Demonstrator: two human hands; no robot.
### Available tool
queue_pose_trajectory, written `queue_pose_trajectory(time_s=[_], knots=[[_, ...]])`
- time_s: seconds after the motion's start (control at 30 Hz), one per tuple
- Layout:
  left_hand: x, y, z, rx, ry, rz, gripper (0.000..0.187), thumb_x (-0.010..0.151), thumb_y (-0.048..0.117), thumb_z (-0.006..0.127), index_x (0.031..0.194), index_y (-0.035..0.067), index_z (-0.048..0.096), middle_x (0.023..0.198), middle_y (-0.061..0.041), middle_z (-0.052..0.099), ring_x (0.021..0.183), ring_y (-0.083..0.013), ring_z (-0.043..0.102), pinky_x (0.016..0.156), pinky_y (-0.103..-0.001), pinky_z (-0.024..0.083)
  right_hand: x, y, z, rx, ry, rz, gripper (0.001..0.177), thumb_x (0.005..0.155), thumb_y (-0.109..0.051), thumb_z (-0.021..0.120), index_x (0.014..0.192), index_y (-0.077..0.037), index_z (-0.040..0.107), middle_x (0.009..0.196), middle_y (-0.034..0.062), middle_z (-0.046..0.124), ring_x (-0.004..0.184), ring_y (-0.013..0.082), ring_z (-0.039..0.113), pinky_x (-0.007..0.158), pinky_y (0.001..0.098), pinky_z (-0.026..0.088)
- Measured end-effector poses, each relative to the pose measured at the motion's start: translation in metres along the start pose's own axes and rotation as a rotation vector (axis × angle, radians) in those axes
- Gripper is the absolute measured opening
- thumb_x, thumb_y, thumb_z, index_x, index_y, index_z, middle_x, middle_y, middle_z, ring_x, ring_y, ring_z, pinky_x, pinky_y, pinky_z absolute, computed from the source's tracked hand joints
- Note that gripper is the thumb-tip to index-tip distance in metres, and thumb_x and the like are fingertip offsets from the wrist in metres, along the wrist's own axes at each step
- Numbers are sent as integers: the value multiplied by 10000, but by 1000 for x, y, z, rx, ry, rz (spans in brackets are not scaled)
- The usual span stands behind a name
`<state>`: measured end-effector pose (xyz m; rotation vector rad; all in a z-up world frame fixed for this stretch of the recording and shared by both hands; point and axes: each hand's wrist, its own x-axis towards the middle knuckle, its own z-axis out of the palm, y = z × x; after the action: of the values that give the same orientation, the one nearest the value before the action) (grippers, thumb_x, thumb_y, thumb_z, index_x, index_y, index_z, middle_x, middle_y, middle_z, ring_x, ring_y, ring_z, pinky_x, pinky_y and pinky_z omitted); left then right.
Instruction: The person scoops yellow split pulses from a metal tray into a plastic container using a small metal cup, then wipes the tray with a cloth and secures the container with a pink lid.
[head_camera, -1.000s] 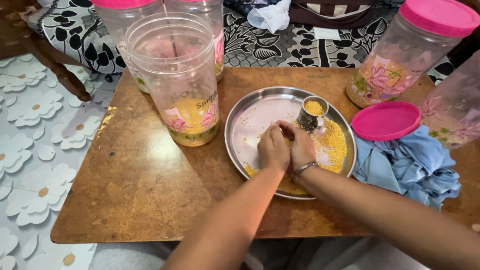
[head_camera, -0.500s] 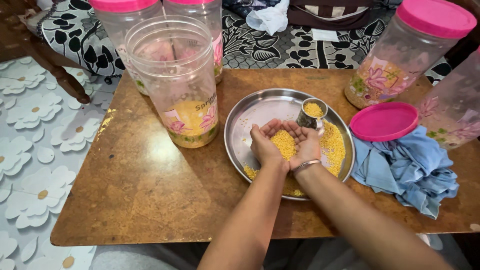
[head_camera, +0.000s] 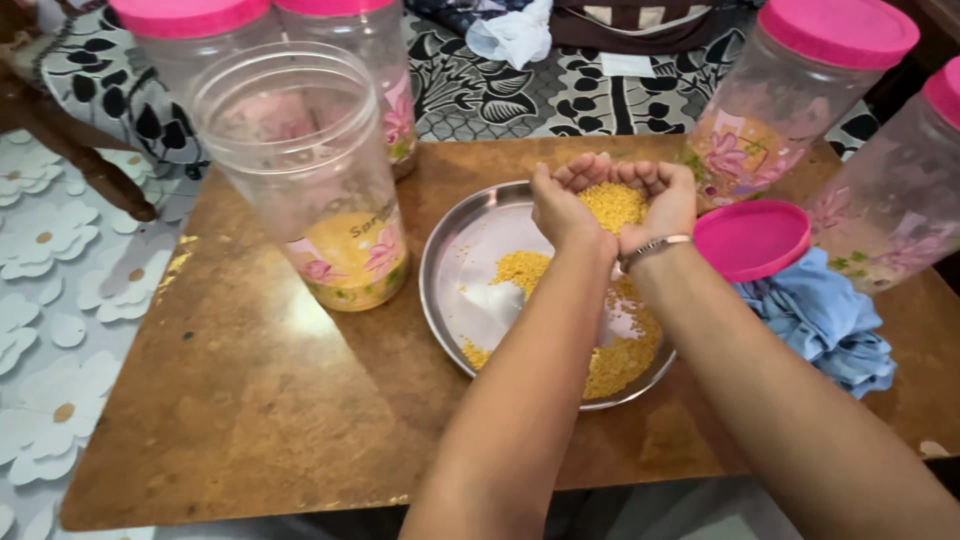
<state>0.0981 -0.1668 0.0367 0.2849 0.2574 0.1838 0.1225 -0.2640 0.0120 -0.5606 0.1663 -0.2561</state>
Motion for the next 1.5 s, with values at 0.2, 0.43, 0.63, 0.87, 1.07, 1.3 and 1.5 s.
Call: queue_pose_trajectory(time_s=[0.2,0.43,0.63,0.87,1.07,1.3,1.5], knots=[[22,-21,-6,33,46,51,552,1048,405,403,846,-58,628,835,-189,710,779,-272,712,771,-378,578,30,7,-19,-60,30,-23,277,891,-220,542,700,-24,585,708,140,652,700,277,633,774,429,577],[28,-27,-12,174,-4,104,558,1059,408,397,940,-72,656,921,-195,723,881,-270,717,856,-372,555,25,8,-19,-125,21,15,317,929,-265,511,739,-32,611,766,147,690,714,276,644,764,431,555],[26,-26,-14,232,-93,130,583,1060,413,359,1103,-81,665,1095,-209,728,1056,-252,702,999,-358,515,14,3,-11,-225,-83,-36,348,961,-264,461,819,-6,645,936,191,759,882,291,724,898,434,582],[14,-17,-9,92,-93,31,635,1068,448,301,1133,-78,650,1131,-221,709,1045,-257,677,982,-372,528,15,3,-15,-33,32,82,336,965,-215,435,863,9,665,976,189,767,946,302,733,996,457,582],[-6,5,-27,80,-101,31,644,1063,458,275,1100,-62,653,1090,-204,737,1011,-251,694,957,-369,535,-18,14,-23,130,32,148,304,984,-213,442,876,-24,654,1005,163,758,961,299,722,997,471,570],[-28,31,-66,173,-55,75,626,1083,471,325,1208,-53,643,1230,-204,657,1101,-242,629,1041,-381,483,-81,44,-16,-191,-87,205,388,1011,-261,400,1033,4,683,1088,140,755,1041,247,705,1026,404,534],[-60,46,-68,1042,-59,165,729,994,560,235,1557,125,396,1685,-83,257,1600,-283,-3,1217,-584,-110,-119,42,3,-559,-283,186,599,1050,-490,302,1303,-44,612,1309,109,674,1246,255,583,1079,431,431]])
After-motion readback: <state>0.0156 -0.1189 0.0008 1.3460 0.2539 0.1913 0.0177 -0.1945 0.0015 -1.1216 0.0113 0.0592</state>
